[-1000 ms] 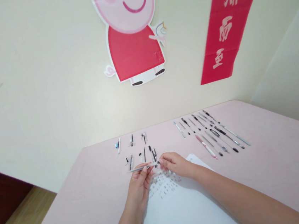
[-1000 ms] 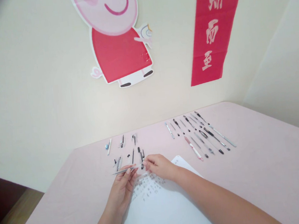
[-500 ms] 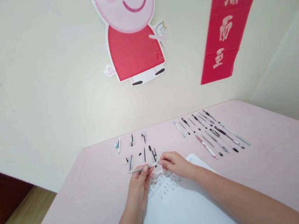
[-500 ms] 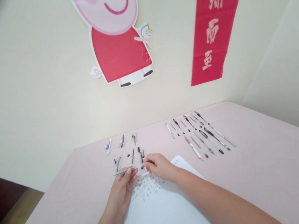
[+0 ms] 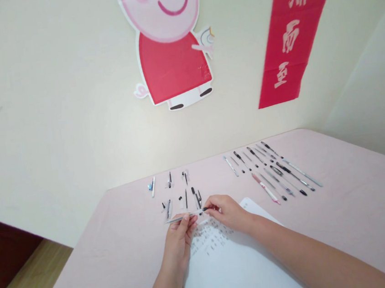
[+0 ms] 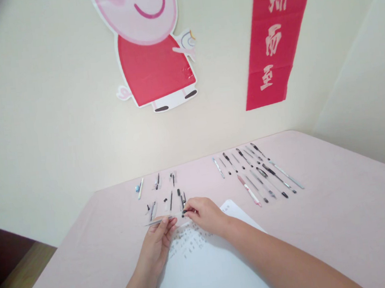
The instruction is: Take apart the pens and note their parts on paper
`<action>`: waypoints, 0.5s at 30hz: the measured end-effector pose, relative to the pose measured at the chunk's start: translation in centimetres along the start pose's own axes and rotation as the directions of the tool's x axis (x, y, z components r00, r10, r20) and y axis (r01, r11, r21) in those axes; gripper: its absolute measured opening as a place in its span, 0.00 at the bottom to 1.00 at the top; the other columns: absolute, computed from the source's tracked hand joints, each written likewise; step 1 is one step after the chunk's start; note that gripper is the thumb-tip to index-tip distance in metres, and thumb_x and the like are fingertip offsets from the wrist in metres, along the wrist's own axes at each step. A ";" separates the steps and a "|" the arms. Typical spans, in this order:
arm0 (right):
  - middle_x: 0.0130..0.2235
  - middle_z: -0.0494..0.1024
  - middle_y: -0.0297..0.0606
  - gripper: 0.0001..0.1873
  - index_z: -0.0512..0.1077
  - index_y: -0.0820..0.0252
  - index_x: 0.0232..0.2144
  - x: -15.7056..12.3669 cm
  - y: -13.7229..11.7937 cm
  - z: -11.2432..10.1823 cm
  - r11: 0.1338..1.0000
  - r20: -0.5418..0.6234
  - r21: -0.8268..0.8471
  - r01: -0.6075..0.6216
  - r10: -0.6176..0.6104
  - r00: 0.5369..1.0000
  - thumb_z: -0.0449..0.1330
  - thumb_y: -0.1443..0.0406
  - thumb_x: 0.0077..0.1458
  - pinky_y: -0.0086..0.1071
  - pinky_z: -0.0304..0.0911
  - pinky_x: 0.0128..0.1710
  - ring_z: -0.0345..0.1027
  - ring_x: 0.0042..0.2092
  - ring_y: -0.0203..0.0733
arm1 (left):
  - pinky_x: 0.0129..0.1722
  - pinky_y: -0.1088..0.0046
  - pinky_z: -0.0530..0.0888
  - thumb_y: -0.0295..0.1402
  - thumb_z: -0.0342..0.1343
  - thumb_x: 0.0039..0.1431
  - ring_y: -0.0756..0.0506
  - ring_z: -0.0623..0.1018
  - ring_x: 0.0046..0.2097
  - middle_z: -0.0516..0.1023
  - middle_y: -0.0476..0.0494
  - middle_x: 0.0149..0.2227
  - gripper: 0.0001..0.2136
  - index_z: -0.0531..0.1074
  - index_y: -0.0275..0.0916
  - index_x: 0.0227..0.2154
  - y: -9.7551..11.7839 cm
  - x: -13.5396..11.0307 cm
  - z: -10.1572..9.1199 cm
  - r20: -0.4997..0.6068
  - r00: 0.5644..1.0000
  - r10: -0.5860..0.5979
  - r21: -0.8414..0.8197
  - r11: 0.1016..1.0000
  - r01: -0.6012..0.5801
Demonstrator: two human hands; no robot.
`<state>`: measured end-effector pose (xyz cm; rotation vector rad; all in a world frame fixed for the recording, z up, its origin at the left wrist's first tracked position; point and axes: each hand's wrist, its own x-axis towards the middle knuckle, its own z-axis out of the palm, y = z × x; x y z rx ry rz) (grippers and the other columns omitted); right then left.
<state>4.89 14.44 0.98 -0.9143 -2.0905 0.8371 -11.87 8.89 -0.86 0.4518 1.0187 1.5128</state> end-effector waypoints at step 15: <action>0.21 0.69 0.31 0.14 0.66 0.61 0.21 0.1 0.6 0.4 0.989 0.084 0.093 -0.116 0.108 0.991 0.50 0.64 0.57 0.25 0.55 0.26 0.62 0.25 0.33 | 0.30 0.81 0.76 0.26 0.64 0.45 0.50 0.79 0.32 0.79 0.45 0.27 0.05 0.73 0.33 0.26 0.1 -0.1 0.0 0.015 1.000 -0.011 0.004 1.000 0.011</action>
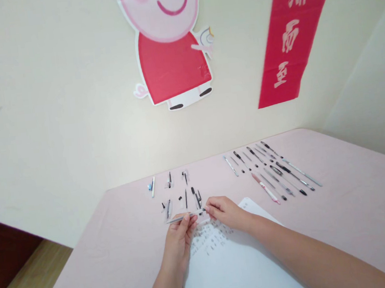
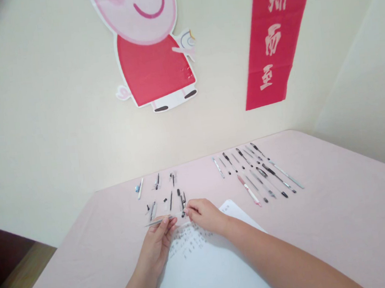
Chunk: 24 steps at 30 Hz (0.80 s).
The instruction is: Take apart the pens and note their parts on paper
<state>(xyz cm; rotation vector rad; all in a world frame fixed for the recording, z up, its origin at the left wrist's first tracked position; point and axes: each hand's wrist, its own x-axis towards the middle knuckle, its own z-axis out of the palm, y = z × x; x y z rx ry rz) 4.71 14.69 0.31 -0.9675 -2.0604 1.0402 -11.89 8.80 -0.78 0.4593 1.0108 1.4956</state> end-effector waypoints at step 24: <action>0.26 0.72 0.33 0.03 0.70 0.61 0.28 -0.3 -0.5 -0.4 0.991 -0.084 -0.079 0.108 -0.114 0.990 0.55 0.69 0.51 0.26 0.57 0.30 0.63 0.28 0.34 | 0.31 0.80 0.76 0.25 0.63 0.45 0.50 0.79 0.31 0.79 0.44 0.27 0.06 0.73 0.32 0.28 0.2 -0.1 0.2 0.004 1.000 0.007 -0.004 1.000 -0.007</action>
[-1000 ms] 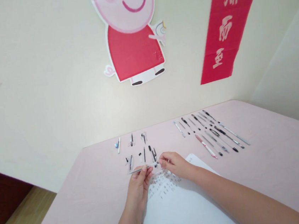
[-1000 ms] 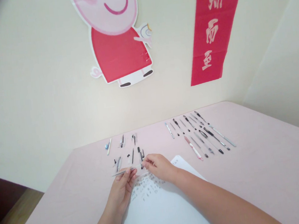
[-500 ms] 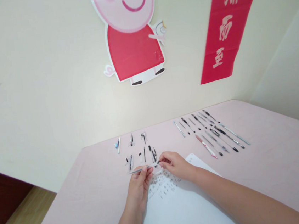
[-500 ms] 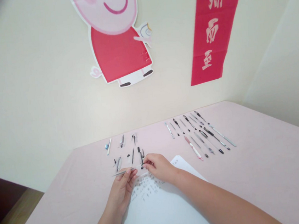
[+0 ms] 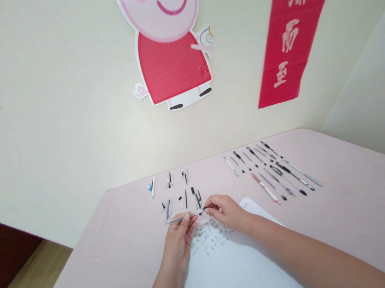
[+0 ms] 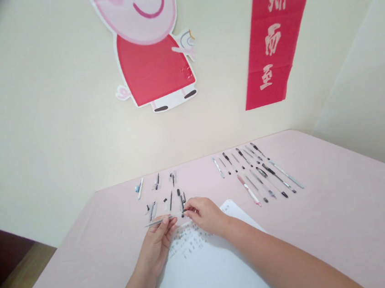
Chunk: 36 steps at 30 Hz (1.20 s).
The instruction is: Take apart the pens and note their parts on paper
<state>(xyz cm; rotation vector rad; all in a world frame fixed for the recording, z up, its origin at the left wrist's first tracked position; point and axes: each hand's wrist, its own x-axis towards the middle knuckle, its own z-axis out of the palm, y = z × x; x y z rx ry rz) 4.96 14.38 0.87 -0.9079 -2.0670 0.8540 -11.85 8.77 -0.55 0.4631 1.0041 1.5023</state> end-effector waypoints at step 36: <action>0.25 0.67 0.32 0.07 0.66 0.61 0.27 -0.1 0.6 0.4 0.999 0.062 0.044 -0.026 0.024 0.998 0.53 0.64 0.54 0.25 0.54 0.28 0.59 0.28 0.34 | 0.31 0.80 0.76 0.27 0.66 0.40 0.50 0.78 0.32 0.79 0.45 0.27 0.09 0.74 0.33 0.27 -0.2 0.1 0.0 0.021 1.000 0.013 -0.007 1.000 -0.013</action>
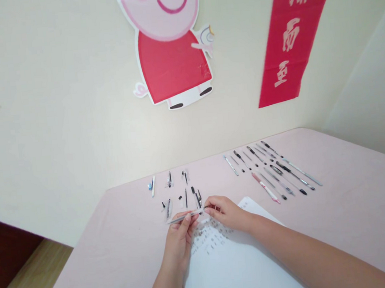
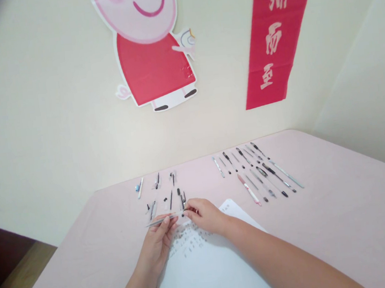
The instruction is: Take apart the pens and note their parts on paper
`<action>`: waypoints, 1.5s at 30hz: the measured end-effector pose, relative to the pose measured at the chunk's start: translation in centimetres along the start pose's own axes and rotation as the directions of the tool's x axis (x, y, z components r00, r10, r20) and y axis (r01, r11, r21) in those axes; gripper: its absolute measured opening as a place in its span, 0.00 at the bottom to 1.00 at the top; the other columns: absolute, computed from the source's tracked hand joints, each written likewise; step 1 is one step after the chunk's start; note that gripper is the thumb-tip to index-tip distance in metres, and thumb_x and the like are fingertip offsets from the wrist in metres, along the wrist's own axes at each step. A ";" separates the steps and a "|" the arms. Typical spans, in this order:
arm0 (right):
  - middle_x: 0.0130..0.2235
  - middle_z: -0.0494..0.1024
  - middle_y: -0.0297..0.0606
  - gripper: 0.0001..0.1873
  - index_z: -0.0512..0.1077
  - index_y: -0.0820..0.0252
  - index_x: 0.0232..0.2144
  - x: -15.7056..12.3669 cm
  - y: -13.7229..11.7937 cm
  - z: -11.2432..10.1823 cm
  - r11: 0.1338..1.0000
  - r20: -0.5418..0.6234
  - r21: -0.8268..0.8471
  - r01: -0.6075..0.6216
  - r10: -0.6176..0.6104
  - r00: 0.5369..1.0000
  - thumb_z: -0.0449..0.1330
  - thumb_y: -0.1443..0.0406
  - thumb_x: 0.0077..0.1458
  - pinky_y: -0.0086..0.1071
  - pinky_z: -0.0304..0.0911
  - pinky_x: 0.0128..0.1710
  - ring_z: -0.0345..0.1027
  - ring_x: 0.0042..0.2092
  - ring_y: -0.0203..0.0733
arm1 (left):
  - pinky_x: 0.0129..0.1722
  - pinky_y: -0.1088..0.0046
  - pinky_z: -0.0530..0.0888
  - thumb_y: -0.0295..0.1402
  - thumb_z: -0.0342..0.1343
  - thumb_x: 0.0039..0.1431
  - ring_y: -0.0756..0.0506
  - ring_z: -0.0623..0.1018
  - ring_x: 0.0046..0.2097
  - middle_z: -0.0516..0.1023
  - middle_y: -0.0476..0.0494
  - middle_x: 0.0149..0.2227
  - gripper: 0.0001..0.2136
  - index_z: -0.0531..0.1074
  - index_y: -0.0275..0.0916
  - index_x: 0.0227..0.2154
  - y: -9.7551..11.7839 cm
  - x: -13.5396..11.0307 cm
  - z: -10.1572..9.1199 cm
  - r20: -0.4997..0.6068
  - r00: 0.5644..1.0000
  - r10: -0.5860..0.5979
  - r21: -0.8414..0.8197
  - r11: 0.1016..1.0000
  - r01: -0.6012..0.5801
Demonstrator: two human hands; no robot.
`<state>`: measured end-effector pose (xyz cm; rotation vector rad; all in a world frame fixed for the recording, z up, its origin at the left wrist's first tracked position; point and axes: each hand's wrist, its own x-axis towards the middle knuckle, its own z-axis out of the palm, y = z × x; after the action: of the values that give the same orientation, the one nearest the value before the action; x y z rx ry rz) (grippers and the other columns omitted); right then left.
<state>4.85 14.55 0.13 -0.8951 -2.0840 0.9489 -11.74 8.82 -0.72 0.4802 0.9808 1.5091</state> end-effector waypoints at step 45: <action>0.24 0.67 0.32 0.08 0.67 0.61 0.26 -0.1 -0.3 -0.6 0.996 0.001 -0.061 0.071 -0.071 0.997 0.52 0.66 0.54 0.26 0.55 0.28 0.60 0.27 0.34 | 0.35 0.80 0.76 0.28 0.65 0.42 0.50 0.78 0.33 0.79 0.43 0.30 0.10 0.74 0.33 0.30 0.2 -0.2 0.0 0.035 0.999 0.001 0.030 1.000 -0.002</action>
<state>5.33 14.56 0.62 -0.8466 -2.1397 0.8520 -11.76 8.61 -0.49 0.5278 0.9772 1.4844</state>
